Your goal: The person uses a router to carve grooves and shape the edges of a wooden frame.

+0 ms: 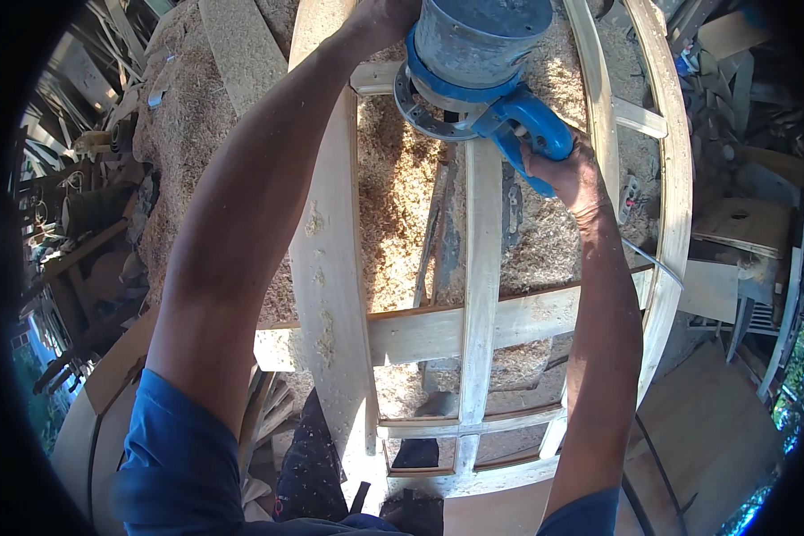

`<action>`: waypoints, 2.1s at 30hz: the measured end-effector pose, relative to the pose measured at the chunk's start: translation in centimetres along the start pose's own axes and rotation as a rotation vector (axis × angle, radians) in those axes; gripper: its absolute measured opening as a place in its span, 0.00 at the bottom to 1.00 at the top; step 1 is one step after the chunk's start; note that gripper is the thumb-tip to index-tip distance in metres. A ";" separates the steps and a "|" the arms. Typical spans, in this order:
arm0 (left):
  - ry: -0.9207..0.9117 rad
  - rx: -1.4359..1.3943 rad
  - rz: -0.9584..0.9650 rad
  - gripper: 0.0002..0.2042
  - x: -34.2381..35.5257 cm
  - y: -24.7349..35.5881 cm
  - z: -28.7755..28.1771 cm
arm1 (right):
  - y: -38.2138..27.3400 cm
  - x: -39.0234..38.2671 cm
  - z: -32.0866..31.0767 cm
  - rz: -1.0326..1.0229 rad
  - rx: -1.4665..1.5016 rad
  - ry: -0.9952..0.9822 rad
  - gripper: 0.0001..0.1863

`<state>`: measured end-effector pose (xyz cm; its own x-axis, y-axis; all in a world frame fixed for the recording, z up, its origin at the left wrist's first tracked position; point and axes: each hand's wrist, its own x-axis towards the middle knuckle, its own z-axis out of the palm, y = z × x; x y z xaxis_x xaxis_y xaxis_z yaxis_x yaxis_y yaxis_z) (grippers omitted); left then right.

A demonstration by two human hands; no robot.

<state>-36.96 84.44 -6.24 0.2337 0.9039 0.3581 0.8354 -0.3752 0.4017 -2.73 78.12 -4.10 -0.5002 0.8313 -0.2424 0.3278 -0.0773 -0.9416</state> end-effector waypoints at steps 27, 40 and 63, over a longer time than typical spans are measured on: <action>0.117 -0.259 -0.435 0.14 -8.1 -6.2 -4.4 | -3.3 2.0 7.6 -0.003 -0.190 -0.019 0.17; 0.217 -0.355 -0.495 0.16 -9.5 -6.0 -6.3 | -3.5 2.7 10.1 -0.050 -0.203 -0.021 0.23; 0.116 -0.449 -0.554 0.18 -10.6 -11.5 -6.1 | -4.8 4.7 10.1 -0.049 -0.172 -0.111 0.22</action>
<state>-52.08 77.93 -9.51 -0.2398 0.9676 0.0790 0.5251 0.0608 0.8489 -14.72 76.88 -3.05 -0.6009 0.7654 -0.2305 0.4283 0.0649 -0.9013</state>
